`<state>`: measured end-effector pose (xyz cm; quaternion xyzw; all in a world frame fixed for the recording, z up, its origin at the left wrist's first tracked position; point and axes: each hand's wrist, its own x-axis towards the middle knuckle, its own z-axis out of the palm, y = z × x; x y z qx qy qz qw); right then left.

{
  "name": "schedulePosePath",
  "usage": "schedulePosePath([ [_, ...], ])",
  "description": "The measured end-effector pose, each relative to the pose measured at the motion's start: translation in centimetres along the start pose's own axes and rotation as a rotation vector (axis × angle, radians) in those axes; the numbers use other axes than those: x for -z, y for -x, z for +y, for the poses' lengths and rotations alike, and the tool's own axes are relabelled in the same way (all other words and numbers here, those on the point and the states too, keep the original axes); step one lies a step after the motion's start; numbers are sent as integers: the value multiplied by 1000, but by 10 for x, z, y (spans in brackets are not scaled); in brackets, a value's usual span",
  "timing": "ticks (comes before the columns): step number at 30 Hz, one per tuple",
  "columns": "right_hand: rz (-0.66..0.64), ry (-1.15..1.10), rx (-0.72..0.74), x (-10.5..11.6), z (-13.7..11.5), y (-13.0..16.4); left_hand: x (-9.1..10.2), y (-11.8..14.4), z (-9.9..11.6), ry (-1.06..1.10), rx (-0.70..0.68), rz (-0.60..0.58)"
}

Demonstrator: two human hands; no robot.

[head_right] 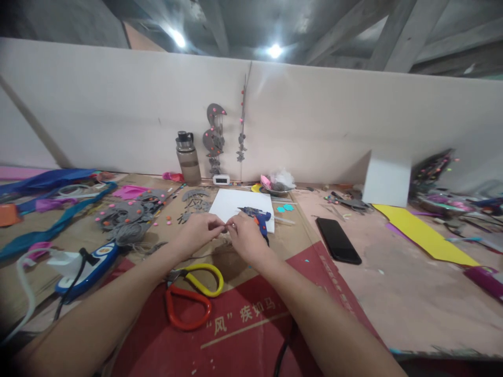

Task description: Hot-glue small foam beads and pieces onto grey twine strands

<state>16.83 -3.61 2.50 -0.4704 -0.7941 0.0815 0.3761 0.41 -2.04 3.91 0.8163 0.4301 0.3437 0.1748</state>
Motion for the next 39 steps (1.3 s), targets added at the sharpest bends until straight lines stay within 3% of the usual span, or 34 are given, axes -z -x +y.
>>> schedulePosePath([
  [5,19,-125,-62,-1,-1,0,1,-1,-6,57,74,94],
  [13,-17,-163,48,-2,-11,3,8,-8,-24,498,337,214],
  [23,-123,-60,131,-12,-20,10,7,-14,-46,821,354,336],
  [27,-139,20,148,-19,-10,12,5,-15,-52,790,355,384],
  [32,-307,168,160,-34,1,17,-6,-15,-63,586,342,343],
  [39,-268,199,175,-43,7,19,-12,-15,-72,490,320,330],
])
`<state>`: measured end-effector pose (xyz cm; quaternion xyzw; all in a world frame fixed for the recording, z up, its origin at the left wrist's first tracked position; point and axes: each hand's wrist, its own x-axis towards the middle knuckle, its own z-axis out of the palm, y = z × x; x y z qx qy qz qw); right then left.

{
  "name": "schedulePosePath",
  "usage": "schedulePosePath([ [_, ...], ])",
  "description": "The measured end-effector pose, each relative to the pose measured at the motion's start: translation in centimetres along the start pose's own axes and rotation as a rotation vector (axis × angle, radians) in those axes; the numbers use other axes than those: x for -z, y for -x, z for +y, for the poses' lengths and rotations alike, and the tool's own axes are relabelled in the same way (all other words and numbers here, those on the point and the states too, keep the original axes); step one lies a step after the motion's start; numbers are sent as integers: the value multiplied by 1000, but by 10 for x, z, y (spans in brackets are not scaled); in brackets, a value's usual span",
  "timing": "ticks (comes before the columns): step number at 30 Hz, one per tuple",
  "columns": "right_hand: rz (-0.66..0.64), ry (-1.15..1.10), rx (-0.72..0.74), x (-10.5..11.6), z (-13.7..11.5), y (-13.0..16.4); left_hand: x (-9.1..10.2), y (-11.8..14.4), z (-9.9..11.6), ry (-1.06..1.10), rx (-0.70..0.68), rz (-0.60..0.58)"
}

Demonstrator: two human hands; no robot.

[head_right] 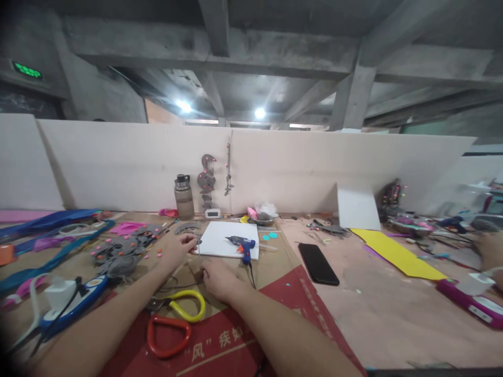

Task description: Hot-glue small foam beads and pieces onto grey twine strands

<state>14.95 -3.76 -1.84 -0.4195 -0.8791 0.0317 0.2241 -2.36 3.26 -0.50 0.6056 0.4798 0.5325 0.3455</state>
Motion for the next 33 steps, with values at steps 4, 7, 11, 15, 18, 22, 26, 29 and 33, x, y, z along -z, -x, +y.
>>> schedulePosePath([
  [4,-1,-13,15,-3,3,-2,3,0,-2,-24,12,26],
  [7,-9,-22,19,-5,5,-3,5,0,-2,-52,18,11],
  [11,-34,-37,25,-2,6,-4,2,4,4,-57,32,1],
  [15,-37,-56,35,0,6,-3,-4,10,13,-37,45,-23],
  [18,-32,-82,14,0,6,-1,-6,12,14,-42,39,-29],
  [22,-35,-121,1,0,6,1,-4,9,4,-20,40,-43],
  [26,-11,-105,8,-1,8,2,-3,7,-2,3,50,-39],
  [29,-11,-103,29,-1,9,1,-5,8,1,-26,39,-40],
  [33,-24,-124,61,3,7,0,-7,14,9,-60,-1,-69],
])
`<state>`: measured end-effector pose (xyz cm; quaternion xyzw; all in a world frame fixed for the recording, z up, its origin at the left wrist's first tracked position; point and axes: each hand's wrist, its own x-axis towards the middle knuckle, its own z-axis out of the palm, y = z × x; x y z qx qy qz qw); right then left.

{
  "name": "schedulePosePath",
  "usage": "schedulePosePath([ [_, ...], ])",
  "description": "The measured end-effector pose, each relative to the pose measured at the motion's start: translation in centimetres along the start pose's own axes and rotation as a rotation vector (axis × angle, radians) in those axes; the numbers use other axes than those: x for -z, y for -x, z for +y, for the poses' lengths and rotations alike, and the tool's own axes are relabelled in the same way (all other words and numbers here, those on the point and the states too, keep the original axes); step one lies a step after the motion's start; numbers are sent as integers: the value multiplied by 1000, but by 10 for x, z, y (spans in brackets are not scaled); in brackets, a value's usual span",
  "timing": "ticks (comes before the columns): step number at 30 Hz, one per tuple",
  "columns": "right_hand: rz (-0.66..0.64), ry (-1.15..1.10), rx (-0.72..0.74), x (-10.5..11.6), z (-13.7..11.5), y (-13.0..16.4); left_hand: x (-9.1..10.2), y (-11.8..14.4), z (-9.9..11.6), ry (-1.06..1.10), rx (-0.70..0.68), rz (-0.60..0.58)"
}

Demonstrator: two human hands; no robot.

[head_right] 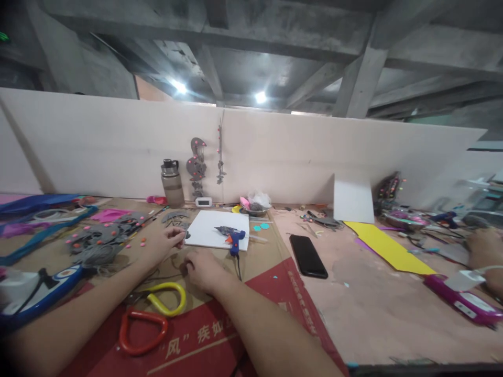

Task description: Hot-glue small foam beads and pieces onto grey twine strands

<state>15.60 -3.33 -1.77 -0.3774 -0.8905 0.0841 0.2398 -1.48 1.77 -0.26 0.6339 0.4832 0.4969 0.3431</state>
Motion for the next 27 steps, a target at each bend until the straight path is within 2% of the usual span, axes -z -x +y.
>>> schedulePosePath([
  [5,-12,1,-11,4,-5,0,-3,5,6,66,35,-3],
  [19,18,177,49,20,-23,2,2,4,25,284,-50,21],
  [23,25,165,45,25,-25,4,0,3,27,369,6,28],
  [27,104,77,-5,23,-18,5,-5,-5,30,482,52,48],
])
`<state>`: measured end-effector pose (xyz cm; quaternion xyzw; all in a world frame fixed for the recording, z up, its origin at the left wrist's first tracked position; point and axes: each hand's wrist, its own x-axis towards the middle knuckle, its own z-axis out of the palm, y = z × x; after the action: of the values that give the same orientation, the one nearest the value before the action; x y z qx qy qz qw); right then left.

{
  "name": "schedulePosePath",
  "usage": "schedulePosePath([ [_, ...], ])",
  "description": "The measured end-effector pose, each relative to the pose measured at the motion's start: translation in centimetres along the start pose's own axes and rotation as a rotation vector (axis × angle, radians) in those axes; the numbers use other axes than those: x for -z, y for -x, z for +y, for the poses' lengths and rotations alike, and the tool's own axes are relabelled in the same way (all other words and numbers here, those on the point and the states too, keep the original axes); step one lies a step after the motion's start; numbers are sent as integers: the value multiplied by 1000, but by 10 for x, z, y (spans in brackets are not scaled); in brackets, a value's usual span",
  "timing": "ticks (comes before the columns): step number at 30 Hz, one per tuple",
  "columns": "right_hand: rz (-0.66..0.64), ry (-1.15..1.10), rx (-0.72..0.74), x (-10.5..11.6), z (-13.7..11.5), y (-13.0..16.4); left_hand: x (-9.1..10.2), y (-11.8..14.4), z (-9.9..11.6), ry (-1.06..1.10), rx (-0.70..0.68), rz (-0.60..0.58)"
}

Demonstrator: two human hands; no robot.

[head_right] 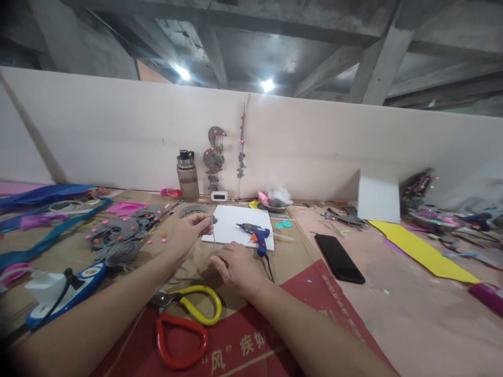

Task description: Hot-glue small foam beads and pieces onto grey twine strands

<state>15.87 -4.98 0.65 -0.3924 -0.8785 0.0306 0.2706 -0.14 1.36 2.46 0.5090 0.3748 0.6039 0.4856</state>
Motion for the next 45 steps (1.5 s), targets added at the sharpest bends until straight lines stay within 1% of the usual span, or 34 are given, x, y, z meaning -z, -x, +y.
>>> schedulePosePath([
  [3,37,-29,28,-3,4,1,-3,-7,5,39,-4,-28],
  [6,8,-18,93,-5,6,1,-2,-12,8,38,9,-32],
  [9,-7,28,90,-4,8,0,1,-12,4,26,5,0],
  [12,-15,58,93,-1,9,0,3,-11,-4,18,-5,-1],
  [14,4,49,87,2,10,0,4,-10,-7,50,6,-4],
  [17,81,-33,58,6,12,0,5,-11,-7,119,39,4],
  [20,153,-139,15,7,14,-1,7,-12,-6,160,58,4],
  [23,232,-239,-66,6,15,-1,9,-11,-7,153,74,29],
  [26,362,-324,-184,5,17,-3,9,-6,-7,-3,52,32],
  [28,441,-388,-272,6,18,-6,5,1,-8,-172,9,-18],
  [30,473,-457,-342,7,19,-8,1,9,-9,-276,-27,-69],
  [32,457,-502,-373,8,18,-10,-5,17,-10,-330,-55,-134],
  [34,416,-527,-366,8,16,-10,-9,23,-11,-346,-60,-185],
  [38,326,-609,-349,5,12,-11,-13,27,-14,-275,-36,-207],
  [45,293,-920,-535,0,19,-14,-13,24,-17,-108,119,-283],
])
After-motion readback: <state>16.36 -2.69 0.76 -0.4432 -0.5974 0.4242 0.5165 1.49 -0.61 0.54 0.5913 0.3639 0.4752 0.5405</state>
